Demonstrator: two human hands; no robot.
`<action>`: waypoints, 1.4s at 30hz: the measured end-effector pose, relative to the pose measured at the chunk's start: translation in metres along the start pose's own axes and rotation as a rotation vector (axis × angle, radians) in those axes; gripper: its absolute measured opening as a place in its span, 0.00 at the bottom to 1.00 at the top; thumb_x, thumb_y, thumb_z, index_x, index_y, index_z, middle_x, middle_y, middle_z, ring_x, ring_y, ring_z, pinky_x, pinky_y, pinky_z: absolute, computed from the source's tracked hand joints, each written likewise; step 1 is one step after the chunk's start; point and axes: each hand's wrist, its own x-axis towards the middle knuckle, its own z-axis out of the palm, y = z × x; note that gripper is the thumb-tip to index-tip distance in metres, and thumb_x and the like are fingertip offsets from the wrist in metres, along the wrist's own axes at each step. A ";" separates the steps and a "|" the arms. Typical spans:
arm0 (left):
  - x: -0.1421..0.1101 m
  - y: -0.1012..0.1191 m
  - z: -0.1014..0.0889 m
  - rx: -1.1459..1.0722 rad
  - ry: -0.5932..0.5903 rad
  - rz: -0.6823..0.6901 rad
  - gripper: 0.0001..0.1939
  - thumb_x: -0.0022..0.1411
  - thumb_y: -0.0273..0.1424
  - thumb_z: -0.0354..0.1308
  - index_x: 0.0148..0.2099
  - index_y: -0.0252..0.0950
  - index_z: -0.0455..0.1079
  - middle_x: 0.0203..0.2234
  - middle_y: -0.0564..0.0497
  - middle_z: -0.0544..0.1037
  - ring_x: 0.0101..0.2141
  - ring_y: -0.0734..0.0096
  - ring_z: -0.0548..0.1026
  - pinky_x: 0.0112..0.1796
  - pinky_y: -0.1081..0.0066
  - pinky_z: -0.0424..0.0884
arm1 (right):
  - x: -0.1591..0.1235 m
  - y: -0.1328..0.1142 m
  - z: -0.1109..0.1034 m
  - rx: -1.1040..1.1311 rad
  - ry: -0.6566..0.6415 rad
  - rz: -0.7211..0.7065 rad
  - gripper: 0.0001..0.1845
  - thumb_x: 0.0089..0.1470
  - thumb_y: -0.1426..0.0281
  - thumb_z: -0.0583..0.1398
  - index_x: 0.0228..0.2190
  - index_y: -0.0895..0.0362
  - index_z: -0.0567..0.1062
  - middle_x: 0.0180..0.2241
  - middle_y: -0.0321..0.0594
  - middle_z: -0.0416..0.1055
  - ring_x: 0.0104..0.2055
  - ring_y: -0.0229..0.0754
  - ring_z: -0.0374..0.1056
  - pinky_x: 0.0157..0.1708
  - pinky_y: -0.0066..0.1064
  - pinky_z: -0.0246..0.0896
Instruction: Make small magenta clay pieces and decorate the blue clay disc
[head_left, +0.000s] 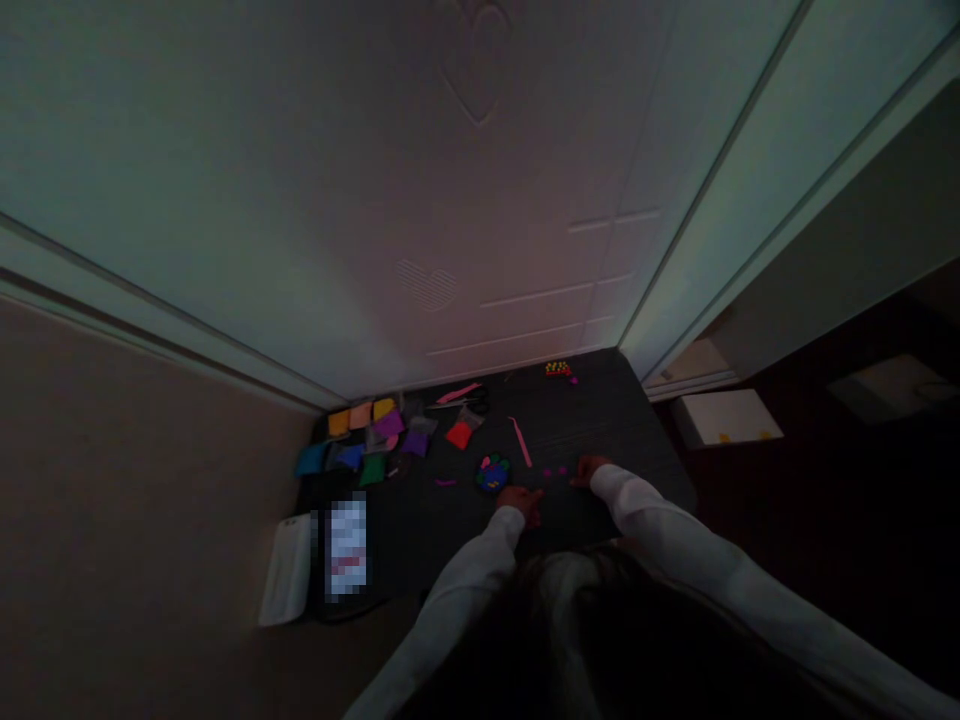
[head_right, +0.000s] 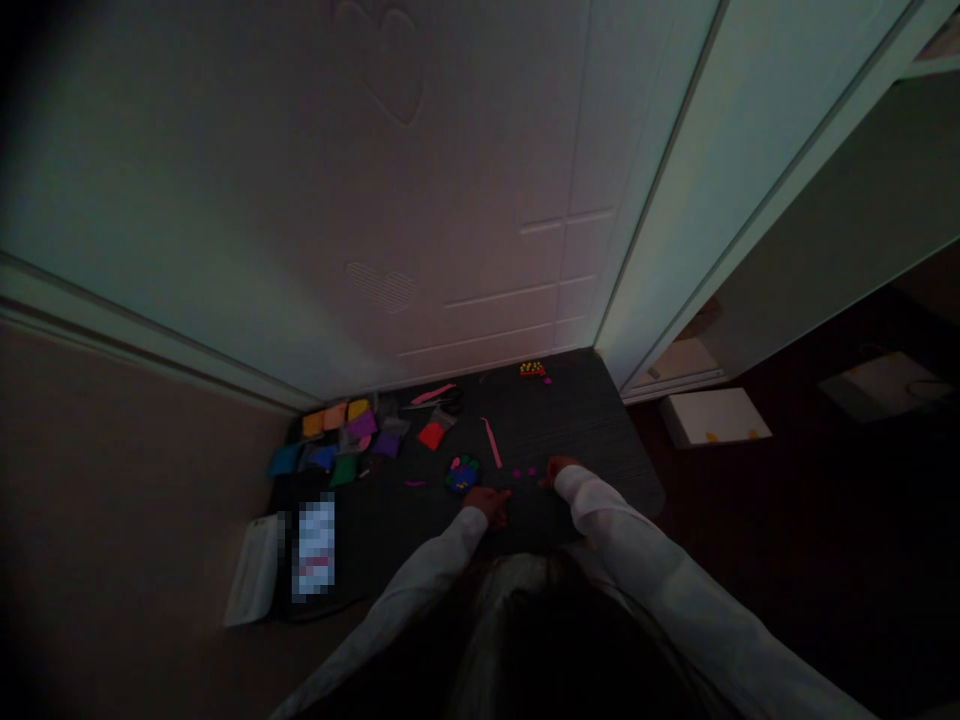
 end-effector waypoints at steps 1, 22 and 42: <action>0.000 -0.001 0.000 -0.007 -0.001 0.006 0.15 0.49 0.40 0.47 0.23 0.31 0.61 0.14 0.48 0.71 0.16 0.72 0.70 0.15 0.75 0.65 | 0.000 0.001 0.000 0.010 -0.005 -0.001 0.14 0.27 0.61 0.61 0.22 0.54 0.69 0.21 0.31 0.65 0.24 0.33 0.62 0.21 0.22 0.53; -0.014 0.012 -0.001 0.024 0.054 -0.032 0.14 0.48 0.38 0.49 0.22 0.31 0.62 0.13 0.49 0.71 0.16 0.72 0.70 0.16 0.76 0.66 | -0.001 0.002 -0.001 0.036 -0.042 0.011 0.14 0.28 0.61 0.60 0.23 0.53 0.68 0.23 0.30 0.65 0.27 0.33 0.61 0.22 0.22 0.52; 0.006 0.004 -0.001 0.092 -0.012 -0.049 0.17 0.47 0.42 0.48 0.22 0.31 0.62 0.16 0.48 0.72 0.16 0.74 0.70 0.16 0.78 0.65 | 0.004 0.008 0.006 0.051 -0.039 -0.012 0.14 0.31 0.59 0.58 0.23 0.53 0.68 0.22 0.31 0.64 0.24 0.32 0.59 0.20 0.22 0.49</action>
